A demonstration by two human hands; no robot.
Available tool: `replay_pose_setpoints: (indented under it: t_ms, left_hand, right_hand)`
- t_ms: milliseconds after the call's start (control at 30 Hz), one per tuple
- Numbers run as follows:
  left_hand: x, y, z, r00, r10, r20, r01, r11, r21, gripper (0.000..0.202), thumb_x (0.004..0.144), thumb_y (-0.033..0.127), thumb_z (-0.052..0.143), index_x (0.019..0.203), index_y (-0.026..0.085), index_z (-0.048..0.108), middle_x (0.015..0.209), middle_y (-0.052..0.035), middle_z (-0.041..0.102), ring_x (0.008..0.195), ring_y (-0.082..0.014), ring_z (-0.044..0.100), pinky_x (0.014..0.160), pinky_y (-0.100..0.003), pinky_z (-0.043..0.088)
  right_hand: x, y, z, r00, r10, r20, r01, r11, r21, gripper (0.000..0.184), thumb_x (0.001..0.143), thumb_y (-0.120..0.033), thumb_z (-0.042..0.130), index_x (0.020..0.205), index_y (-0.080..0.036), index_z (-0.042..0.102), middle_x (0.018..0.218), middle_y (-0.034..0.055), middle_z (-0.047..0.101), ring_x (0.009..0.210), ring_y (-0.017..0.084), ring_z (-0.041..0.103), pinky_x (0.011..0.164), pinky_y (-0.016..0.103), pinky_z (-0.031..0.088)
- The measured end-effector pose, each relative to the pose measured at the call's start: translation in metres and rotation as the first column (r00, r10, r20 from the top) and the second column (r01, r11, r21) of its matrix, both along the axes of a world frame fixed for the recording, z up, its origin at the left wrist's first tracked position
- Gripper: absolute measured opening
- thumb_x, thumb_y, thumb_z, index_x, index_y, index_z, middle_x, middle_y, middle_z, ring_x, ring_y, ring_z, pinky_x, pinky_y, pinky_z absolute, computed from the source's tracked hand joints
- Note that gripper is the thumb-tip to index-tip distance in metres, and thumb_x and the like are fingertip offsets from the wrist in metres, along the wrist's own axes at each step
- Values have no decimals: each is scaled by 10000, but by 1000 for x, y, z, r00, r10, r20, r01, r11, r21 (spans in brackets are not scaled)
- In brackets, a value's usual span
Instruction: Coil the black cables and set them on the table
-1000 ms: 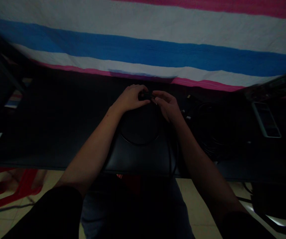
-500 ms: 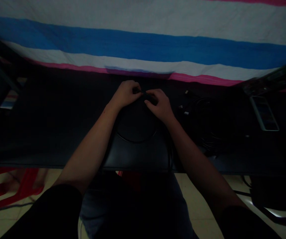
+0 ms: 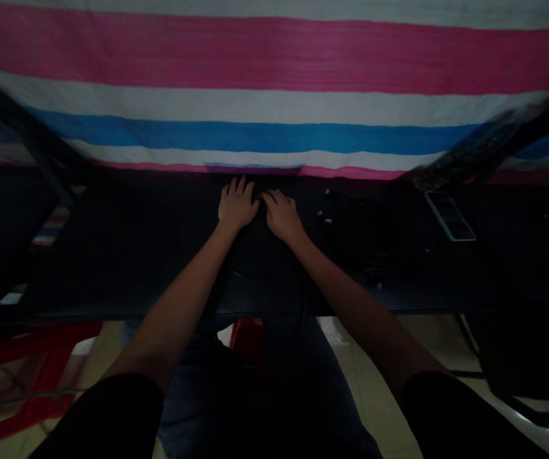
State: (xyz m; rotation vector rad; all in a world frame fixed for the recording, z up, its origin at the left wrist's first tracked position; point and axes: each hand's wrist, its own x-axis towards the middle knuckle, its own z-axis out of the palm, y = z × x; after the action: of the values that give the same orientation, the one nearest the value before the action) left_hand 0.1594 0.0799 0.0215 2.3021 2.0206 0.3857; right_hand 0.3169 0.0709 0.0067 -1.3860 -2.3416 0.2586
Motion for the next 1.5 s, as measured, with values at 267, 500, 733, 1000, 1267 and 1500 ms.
replay_pose_setpoints:
  t_ms: [267, 500, 733, 1000, 1267, 1500]
  left_hand:
    - [4, -39, 0, 995, 69, 70, -70, 997, 20, 539, 1006, 428, 419, 1450, 144, 528, 1611, -172, 420, 1501, -359, 328, 1208, -525, 235]
    - [-12, -87, 8, 967, 138, 215, -139, 990, -15, 282, 994, 323, 468, 1111, 155, 662, 1205, -196, 695, 1182, -346, 615, 1029, -477, 422]
    - [-74, -131, 27, 810, 236, 537, -193, 972, -135, 285, 912, 465, 566, 767, 220, 576, 671, -7, 587, 642, -192, 579, 619, -283, 434]
    - [-123, -213, 73, 465, 386, 797, -245, 921, -303, 407, 896, 620, 519, 944, 216, 536, 576, 115, 274, 433, -92, 305, 423, -194, 300]
    - [-154, -289, 86, 430, 629, 648, -115, 749, -652, 616, 734, 704, 722, 1127, 234, 662, 556, 100, 421, 400, -78, 339, 419, -181, 221]
    - [-86, -294, 78, 770, 308, 559, 111, 798, -592, 279, 817, 511, 646, 974, 323, 778, 1049, -23, 786, 1048, -277, 710, 960, -397, 533]
  right_hand:
    - [4, -1, 4, 989, -14, -144, 5, 998, -63, 420, 919, -18, 424, 1235, -117, 682, 1365, 199, 604, 1314, 318, 489, 1094, 491, 371]
    - [10, -2, 1, 920, 16, -392, -85, 984, -159, 366, 831, -25, 552, 1083, -156, 783, 1085, 119, 704, 1070, 255, 603, 1006, 409, 457]
    - [30, 3, -4, 693, -205, -691, -41, 946, -322, 487, 806, -104, 521, 1250, -156, 716, 796, 15, 707, 659, 143, 585, 666, 282, 481]
    - [51, -4, 7, 393, -470, -790, -37, 850, -525, 421, 948, -361, 491, 1329, -187, 527, 495, -154, 282, 361, 87, 233, 393, 220, 253]
    - [69, -69, 21, 571, -429, -700, -86, 816, -571, 304, 792, -334, 706, 1041, -164, 670, 579, -83, 490, 429, 91, 403, 426, 237, 298]
    - [74, -152, 37, 790, -278, -546, -114, 808, -578, 481, 780, -256, 729, 1245, -158, 660, 665, -45, 604, 603, 140, 566, 565, 257, 409]
